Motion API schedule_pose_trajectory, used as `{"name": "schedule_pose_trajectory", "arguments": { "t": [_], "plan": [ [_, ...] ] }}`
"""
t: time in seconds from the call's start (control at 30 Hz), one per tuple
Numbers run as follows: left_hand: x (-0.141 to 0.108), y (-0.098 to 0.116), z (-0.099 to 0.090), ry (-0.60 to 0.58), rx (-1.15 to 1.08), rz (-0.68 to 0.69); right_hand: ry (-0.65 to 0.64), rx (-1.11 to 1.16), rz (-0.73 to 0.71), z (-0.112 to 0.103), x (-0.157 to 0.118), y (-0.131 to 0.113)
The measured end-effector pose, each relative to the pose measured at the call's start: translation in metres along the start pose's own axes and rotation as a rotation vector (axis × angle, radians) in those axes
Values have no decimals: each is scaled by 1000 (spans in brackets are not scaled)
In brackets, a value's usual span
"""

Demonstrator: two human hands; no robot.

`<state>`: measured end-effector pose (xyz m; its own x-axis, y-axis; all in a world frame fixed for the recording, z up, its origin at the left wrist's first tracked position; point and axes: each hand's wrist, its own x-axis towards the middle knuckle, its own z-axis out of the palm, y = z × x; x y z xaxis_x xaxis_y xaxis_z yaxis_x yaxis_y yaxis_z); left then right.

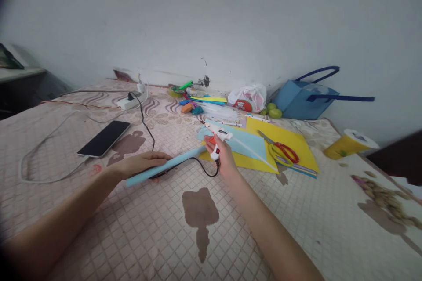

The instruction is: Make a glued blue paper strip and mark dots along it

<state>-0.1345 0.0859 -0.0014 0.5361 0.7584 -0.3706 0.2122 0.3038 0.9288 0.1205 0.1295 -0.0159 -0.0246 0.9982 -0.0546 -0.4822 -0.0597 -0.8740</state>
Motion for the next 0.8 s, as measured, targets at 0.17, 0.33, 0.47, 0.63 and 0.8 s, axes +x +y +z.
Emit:
{"name": "schedule_pose_trajectory", "arguments": {
  "t": [0.17,0.33,0.47,0.63,0.8],
  "plan": [
    [-1,4,-7,105,-12,6,39,-38,-47,-11,-8,-12],
    [1,2,-12,157,77,18,125,-42,-49,-23,-19,-12],
    [0,5,-19,285,257,86,129,-24,-33,-26,-23,-8],
    [-9,19,-12,646,555,307,110,1,-25,-26,-22,-6],
    [3,39,41,621,875,410,106,0,-19,-23,-24,-4]
  ]
}}
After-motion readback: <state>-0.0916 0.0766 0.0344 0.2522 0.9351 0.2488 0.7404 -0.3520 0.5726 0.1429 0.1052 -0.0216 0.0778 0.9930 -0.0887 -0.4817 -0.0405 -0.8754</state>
